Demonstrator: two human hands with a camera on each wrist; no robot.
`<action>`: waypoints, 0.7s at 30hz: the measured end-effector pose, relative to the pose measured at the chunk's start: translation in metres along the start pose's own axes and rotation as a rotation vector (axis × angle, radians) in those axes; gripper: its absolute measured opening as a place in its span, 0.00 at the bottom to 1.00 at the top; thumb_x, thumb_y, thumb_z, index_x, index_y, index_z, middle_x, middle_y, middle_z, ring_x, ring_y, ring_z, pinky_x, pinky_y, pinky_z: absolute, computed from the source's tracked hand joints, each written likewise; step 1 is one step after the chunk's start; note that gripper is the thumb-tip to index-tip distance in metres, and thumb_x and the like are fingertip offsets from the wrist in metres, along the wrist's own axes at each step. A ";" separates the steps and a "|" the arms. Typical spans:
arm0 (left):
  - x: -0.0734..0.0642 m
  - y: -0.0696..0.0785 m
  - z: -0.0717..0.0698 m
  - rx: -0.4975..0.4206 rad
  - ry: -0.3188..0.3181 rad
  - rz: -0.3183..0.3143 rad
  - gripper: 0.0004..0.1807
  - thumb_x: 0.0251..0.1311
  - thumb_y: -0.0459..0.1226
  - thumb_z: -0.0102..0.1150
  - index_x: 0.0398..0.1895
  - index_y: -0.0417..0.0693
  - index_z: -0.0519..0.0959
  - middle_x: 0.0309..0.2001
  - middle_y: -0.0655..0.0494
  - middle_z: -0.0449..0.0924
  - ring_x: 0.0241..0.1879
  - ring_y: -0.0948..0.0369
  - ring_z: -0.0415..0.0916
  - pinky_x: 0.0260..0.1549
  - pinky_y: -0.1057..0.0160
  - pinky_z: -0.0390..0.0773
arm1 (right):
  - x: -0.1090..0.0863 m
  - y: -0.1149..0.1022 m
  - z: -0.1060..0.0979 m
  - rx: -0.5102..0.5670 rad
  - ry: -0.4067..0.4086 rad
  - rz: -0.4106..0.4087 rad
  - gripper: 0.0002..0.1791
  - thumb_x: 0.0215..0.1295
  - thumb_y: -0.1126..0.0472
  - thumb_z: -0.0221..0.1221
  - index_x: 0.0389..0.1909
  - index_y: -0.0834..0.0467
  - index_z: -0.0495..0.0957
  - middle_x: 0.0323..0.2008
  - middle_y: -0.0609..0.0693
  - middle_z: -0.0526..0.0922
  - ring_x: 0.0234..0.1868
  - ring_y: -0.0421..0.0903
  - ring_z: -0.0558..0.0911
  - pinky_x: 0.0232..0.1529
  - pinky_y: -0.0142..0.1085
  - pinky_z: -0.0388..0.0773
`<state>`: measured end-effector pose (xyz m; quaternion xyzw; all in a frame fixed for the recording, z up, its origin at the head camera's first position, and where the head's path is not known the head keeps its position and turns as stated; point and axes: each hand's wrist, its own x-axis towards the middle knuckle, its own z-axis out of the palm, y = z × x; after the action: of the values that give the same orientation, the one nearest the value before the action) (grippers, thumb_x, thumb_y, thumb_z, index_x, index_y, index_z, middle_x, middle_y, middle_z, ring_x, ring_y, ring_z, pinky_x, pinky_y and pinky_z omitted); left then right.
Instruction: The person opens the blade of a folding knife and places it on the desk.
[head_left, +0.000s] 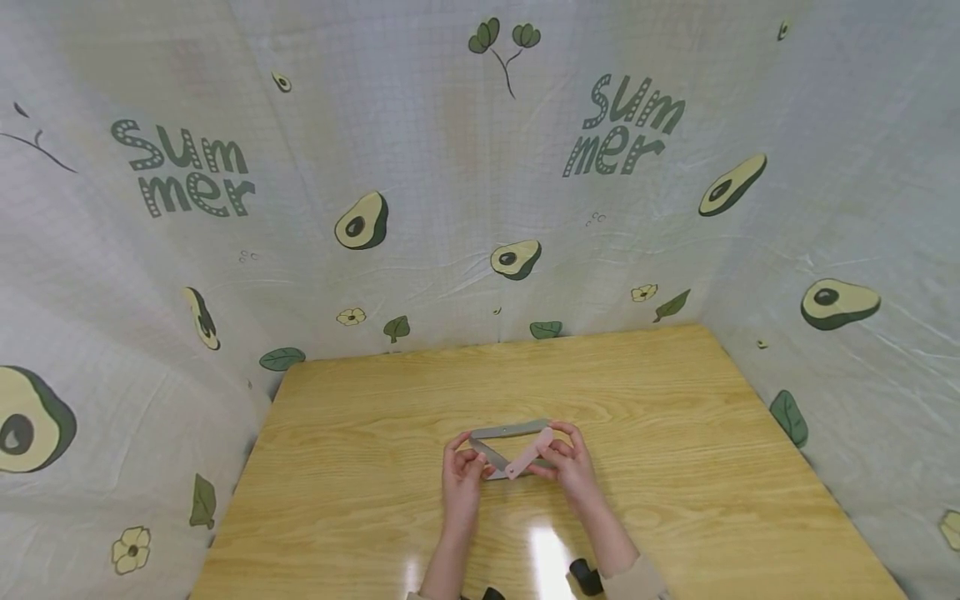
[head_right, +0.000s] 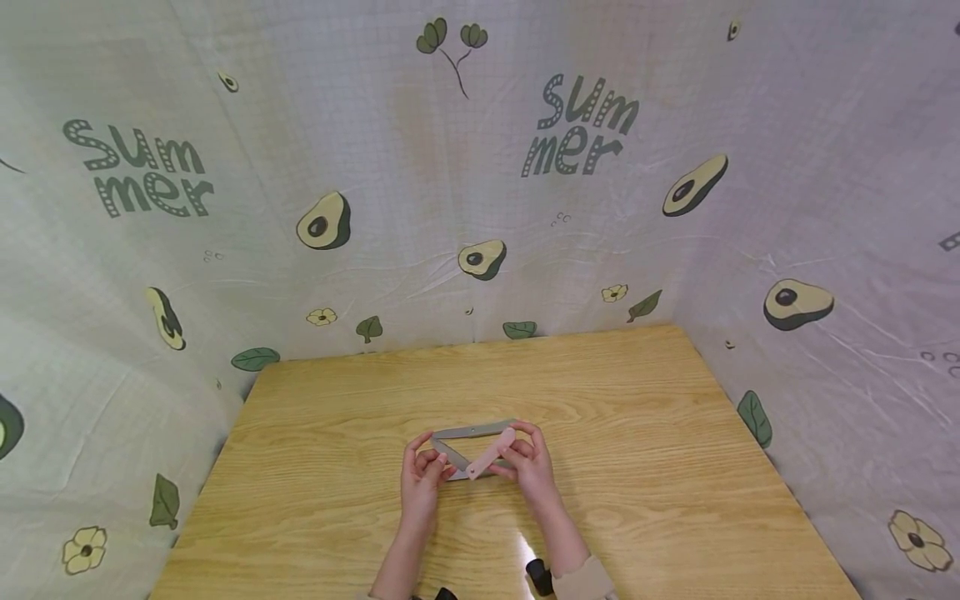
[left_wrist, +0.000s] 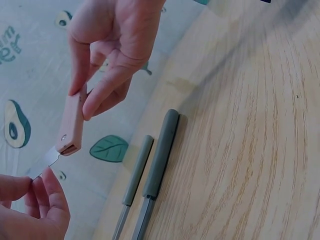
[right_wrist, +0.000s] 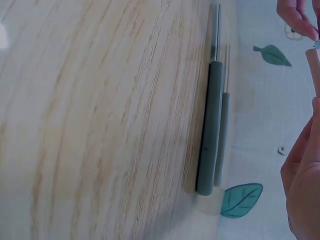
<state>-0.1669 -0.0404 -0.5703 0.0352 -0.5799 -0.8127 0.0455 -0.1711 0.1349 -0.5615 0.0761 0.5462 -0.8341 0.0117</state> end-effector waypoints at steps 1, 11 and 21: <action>0.000 0.000 0.000 -0.001 0.003 0.000 0.25 0.66 0.25 0.52 0.64 0.33 0.60 0.38 0.48 0.70 0.38 0.61 0.75 0.40 0.64 0.84 | 0.000 0.000 -0.001 0.003 -0.005 -0.008 0.21 0.67 0.74 0.53 0.57 0.58 0.62 0.38 0.53 0.78 0.41 0.47 0.83 0.40 0.39 0.87; -0.003 0.001 0.008 -0.052 0.073 0.016 0.23 0.66 0.22 0.48 0.63 0.34 0.59 0.37 0.46 0.70 0.37 0.61 0.74 0.41 0.64 0.84 | -0.002 0.004 -0.002 0.051 -0.006 -0.039 0.21 0.69 0.72 0.53 0.59 0.61 0.58 0.39 0.51 0.78 0.40 0.45 0.81 0.41 0.37 0.86; -0.006 -0.003 0.013 -0.101 0.110 0.037 0.23 0.66 0.23 0.48 0.62 0.35 0.57 0.36 0.53 0.66 0.36 0.62 0.72 0.40 0.65 0.84 | -0.005 0.003 0.001 0.101 0.056 -0.010 0.19 0.71 0.71 0.51 0.57 0.54 0.61 0.42 0.52 0.77 0.41 0.43 0.79 0.46 0.39 0.85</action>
<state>-0.1621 -0.0268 -0.5691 0.0664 -0.5353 -0.8368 0.0941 -0.1659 0.1326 -0.5631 0.0971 0.5040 -0.8582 -0.0118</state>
